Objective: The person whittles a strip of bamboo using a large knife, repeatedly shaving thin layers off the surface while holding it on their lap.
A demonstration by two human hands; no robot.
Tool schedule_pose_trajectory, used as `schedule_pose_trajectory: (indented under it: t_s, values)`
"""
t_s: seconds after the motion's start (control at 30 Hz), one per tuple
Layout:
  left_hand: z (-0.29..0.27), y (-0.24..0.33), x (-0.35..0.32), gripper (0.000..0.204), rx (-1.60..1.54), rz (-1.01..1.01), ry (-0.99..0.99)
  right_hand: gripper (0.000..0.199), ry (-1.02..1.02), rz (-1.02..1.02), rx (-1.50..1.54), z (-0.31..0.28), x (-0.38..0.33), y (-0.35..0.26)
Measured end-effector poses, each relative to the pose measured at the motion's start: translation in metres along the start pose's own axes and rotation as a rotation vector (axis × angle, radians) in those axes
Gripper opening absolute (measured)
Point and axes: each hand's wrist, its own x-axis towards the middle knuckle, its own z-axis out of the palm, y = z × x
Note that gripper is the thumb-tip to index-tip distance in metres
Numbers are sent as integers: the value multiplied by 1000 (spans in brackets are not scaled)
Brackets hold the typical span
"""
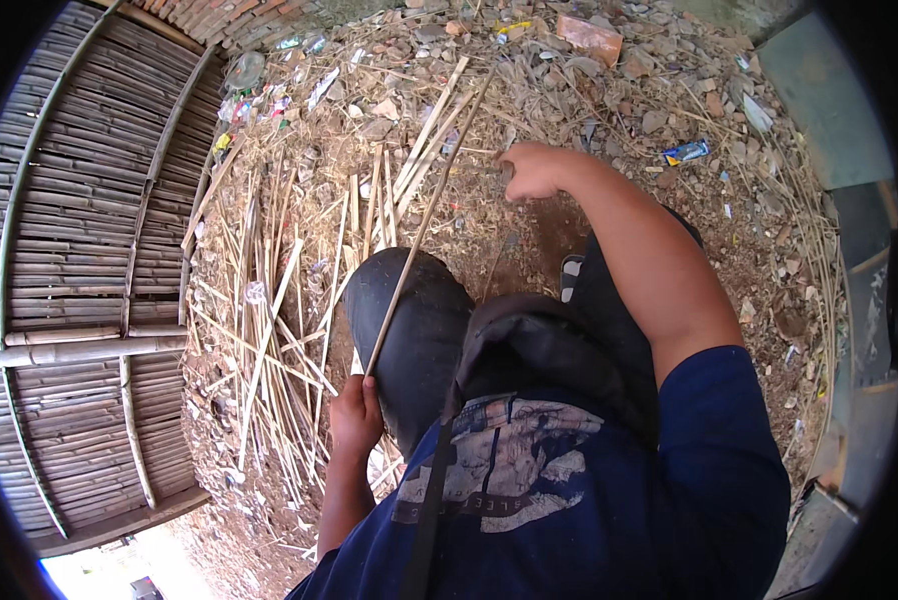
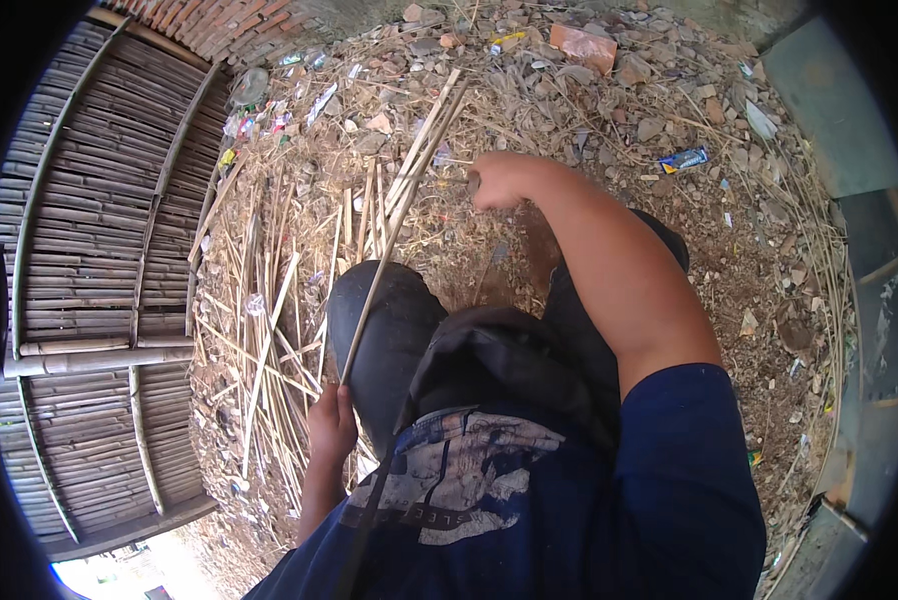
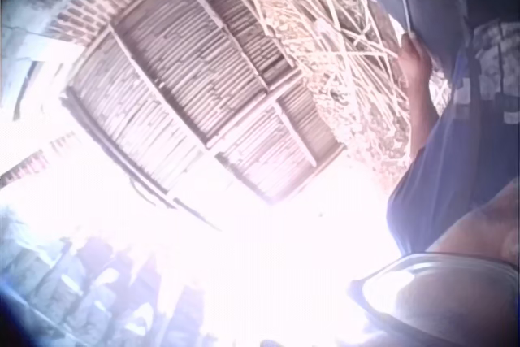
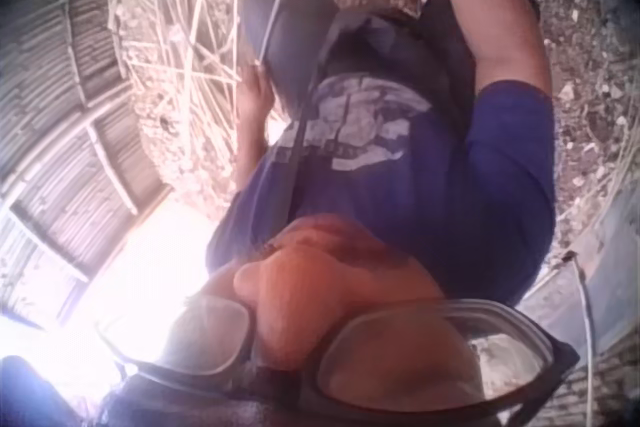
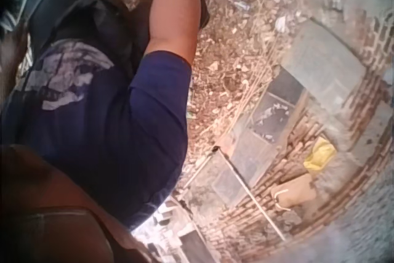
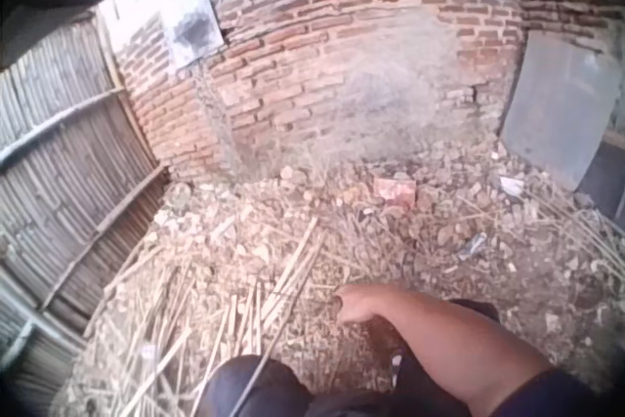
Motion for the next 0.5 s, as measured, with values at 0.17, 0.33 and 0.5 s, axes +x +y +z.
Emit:
schedule_pose_trajectory:
  t_s: [0.17,0.33,0.5]
  values:
    - [-5,1,-3,36,16,11,-7,33,-36,-110,-147,16,-6,-25]
    - [-12,4,-3,35,1,4,-38,34,-118,-239,-228,29,-15,-45]
    - [3,2,-4,37,-38,-11,1,42,80,-10,3,6,5,3]
